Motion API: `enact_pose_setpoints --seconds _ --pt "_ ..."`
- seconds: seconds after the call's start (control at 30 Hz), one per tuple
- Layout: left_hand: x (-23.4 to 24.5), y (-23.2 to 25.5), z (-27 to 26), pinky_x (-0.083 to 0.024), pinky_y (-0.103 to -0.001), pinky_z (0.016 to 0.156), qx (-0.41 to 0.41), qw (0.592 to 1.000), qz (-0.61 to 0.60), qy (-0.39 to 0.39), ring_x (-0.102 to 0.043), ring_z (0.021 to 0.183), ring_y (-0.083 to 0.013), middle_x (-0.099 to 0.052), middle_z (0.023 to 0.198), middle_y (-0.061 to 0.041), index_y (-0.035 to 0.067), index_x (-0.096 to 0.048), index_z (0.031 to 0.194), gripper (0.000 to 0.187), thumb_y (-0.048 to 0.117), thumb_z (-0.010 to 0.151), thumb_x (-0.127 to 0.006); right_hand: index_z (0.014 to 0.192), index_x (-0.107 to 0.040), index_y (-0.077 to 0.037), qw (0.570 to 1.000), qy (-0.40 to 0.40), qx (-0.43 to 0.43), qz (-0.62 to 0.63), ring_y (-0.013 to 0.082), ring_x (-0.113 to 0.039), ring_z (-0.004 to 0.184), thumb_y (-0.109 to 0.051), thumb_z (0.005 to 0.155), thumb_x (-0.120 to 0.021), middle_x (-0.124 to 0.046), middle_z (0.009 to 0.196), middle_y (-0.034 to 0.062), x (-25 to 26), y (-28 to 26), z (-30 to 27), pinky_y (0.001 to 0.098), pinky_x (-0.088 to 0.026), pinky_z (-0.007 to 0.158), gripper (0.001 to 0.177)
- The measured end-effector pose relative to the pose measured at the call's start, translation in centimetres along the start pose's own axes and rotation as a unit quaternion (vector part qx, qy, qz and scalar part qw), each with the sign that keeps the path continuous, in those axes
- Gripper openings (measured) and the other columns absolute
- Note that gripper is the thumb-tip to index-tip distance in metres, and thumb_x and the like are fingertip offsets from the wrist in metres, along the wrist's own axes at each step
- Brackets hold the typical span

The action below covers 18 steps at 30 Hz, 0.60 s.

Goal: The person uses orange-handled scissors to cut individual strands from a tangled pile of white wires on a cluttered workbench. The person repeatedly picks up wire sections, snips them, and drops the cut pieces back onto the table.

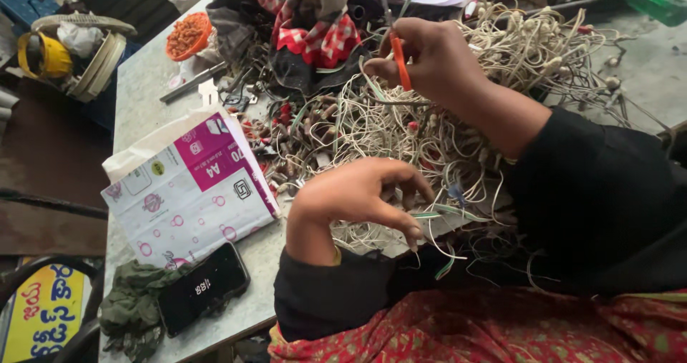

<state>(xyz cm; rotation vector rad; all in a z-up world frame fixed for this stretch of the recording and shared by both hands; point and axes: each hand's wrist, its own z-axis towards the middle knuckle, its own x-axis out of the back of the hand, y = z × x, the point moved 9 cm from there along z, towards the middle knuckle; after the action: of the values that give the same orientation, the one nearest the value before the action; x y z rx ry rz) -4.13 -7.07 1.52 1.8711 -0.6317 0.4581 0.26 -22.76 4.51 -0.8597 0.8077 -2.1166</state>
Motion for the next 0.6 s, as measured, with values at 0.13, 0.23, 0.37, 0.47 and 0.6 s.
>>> enact_pose_setpoints --seconds 0.13,0.23,0.37,0.47,0.6 --pt "-0.7 1.1 1.2 -0.056 -0.034 0.083 -0.033 0.997 0.061 0.043 -0.07 0.094 -0.0203 -0.073 0.102 -0.009 0.008 -0.066 0.118 0.051 0.023 0.074 -0.086 0.096 -0.07 -0.002 1.0 -0.017 -0.016 0.011 0.0091 -0.075 0.073 -0.034 0.094 -0.084 -0.076 0.078 0.0057 -0.1 -0.2 -0.1 0.0247 -0.058 0.062 0.035" --pt "-0.3 0.3 1.5 -0.058 -0.034 0.082 -0.003 0.996 0.041 0.081 -0.074 0.091 -0.0203 -0.076 0.1 -0.006 0.011 -0.07 0.115 0.036 0.013 0.08 -0.077 0.096 -0.071 -0.002 0.999 -0.033 -0.033 -0.019 0.0118 -0.072 0.069 -0.033 0.091 -0.085 -0.075 0.075 0.0065 -0.2 0.0 -0.3 0.0277 -0.054 0.058 0.034" --pt "2.9 1.5 0.1 -0.057 -0.037 0.08 -0.078 0.967 0.058 0.236 -0.072 0.088 -0.0242 -0.076 0.095 -0.007 0.012 -0.078 0.105 0.023 0.005 0.083 -0.076 0.101 -0.071 -0.001 0.998 -0.061 -0.011 0.008 0.0118 -0.072 0.071 -0.03 0.091 -0.084 -0.075 0.079 0.0058 -0.4 -0.5 0.0 0.029 -0.056 0.059 0.032" --pt "5.4 3.3 -1.9 -0.053 -0.039 0.08 -0.158 0.897 0.156 0.382 -0.069 0.087 -0.0247 -0.074 0.091 -0.006 0.014 -0.081 0.098 0.017 0.007 0.082 -0.08 0.108 -0.069 -0.001 0.986 -0.098 0.0 0.133 0.0108 -0.073 0.08 -0.029 0.094 -0.08 -0.074 0.089 0.0051 -0.3 -0.7 0.2 0.0281 -0.06 0.069 0.033" --pt "7.2 4.3 -5.3 -0.05 -0.041 0.082 -0.187 0.779 0.274 0.532 -0.068 0.092 -0.0254 -0.074 0.095 -0.003 0.015 -0.08 0.095 0.013 0.012 0.082 -0.081 0.114 -0.069 -0.001 0.979 -0.128 -0.016 0.156 0.0133 -0.076 0.085 -0.029 0.093 -0.079 -0.075 0.093 0.0055 0.4 -0.7 0.4 0.0288 -0.062 0.076 0.036"
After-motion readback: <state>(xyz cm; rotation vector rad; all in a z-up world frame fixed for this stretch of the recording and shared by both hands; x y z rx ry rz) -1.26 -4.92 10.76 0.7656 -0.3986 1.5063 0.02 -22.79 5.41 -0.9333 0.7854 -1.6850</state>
